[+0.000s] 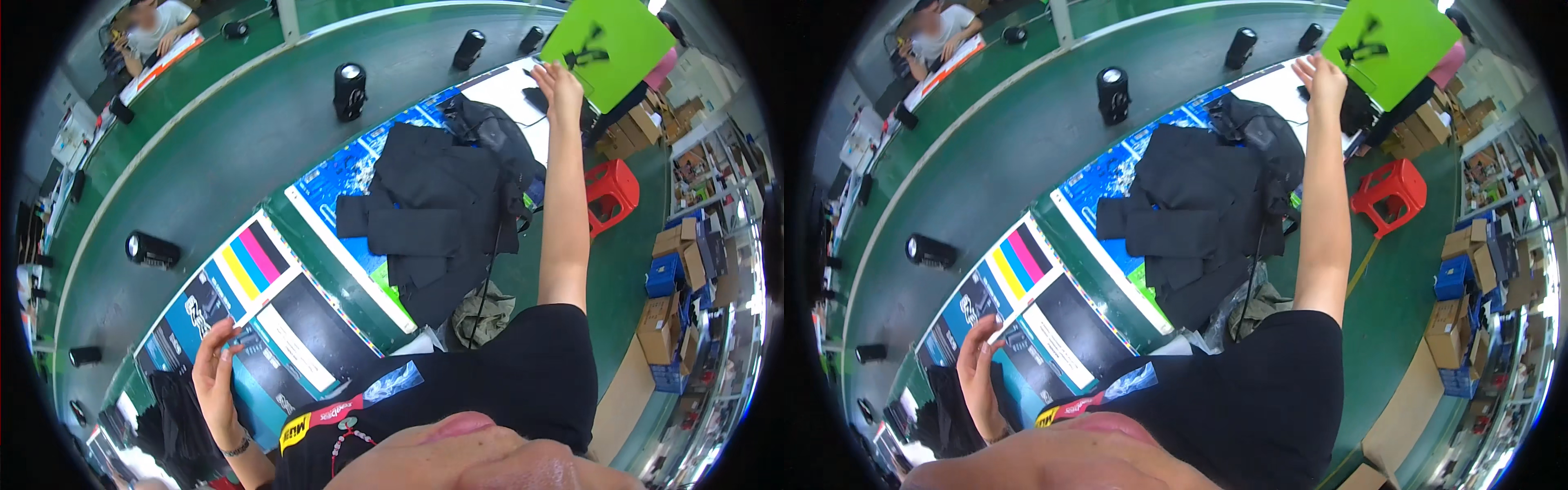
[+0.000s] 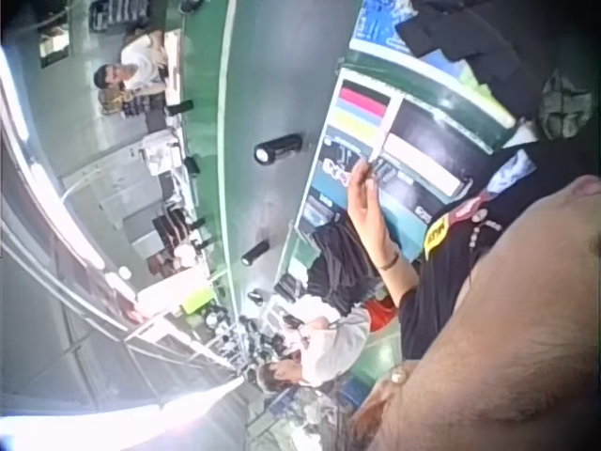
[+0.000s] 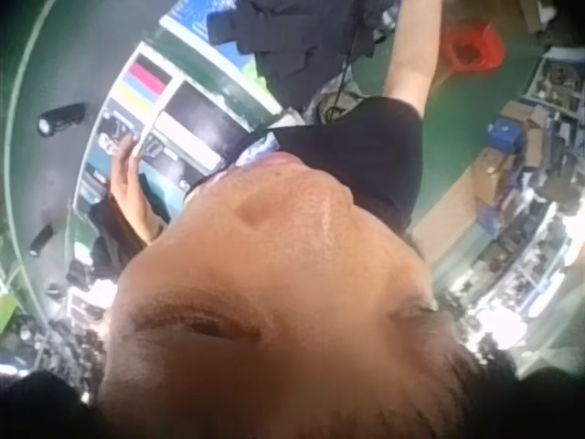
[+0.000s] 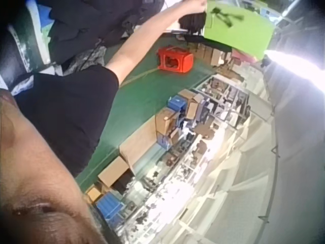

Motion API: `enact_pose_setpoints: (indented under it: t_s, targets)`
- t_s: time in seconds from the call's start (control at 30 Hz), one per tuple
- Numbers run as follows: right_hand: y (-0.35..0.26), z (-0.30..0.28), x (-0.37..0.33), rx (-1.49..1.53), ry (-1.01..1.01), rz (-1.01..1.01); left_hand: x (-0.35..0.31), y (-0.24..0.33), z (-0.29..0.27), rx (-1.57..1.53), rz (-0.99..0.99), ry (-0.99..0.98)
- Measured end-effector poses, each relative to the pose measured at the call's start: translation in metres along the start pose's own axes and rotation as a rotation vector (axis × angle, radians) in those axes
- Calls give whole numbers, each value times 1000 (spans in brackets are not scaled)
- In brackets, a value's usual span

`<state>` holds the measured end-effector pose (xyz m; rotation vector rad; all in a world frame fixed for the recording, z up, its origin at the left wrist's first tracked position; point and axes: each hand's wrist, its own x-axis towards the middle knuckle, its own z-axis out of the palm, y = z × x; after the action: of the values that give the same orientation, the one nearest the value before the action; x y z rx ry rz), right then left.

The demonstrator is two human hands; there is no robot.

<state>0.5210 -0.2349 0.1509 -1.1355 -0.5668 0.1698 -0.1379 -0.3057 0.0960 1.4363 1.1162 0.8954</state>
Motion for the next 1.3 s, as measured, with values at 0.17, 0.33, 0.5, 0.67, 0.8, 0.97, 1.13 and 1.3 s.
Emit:
enact_pose_setpoints:
  t_s: [0.17, 0.33, 0.5, 0.67, 0.8, 0.97, 1.13, 1.3]
  targets:
    - [13, 69, -103, -145, -369, 83, -6, -9, -15, 19, 44, 63]
    - [-8, 135, -215, -249, -839, 102, -30, -21, -56, 831, 142, 697]
    - [2, 186, -338, -138, -1301, 166, -86, -76, -94, 1066, 15, 873]
    - [23, 222, -461, -101, -1686, 357, -99, -114, -81, 1120, 6, 865]
    - [34, 225, -553, -124, -1914, 289, -84, -124, -85, 1086, 70, 953]
    - [34, 226, -610, -151, -1806, 1003, -77, -97, -88, 528, 171, 920]
    - [46, 236, -634, -106, -1660, 657, -89, -97, -157, 1366, 88, 1036]
    - [59, 267, -652, -86, -1490, 369, -84, -140, -147, 1460, -121, 1025]
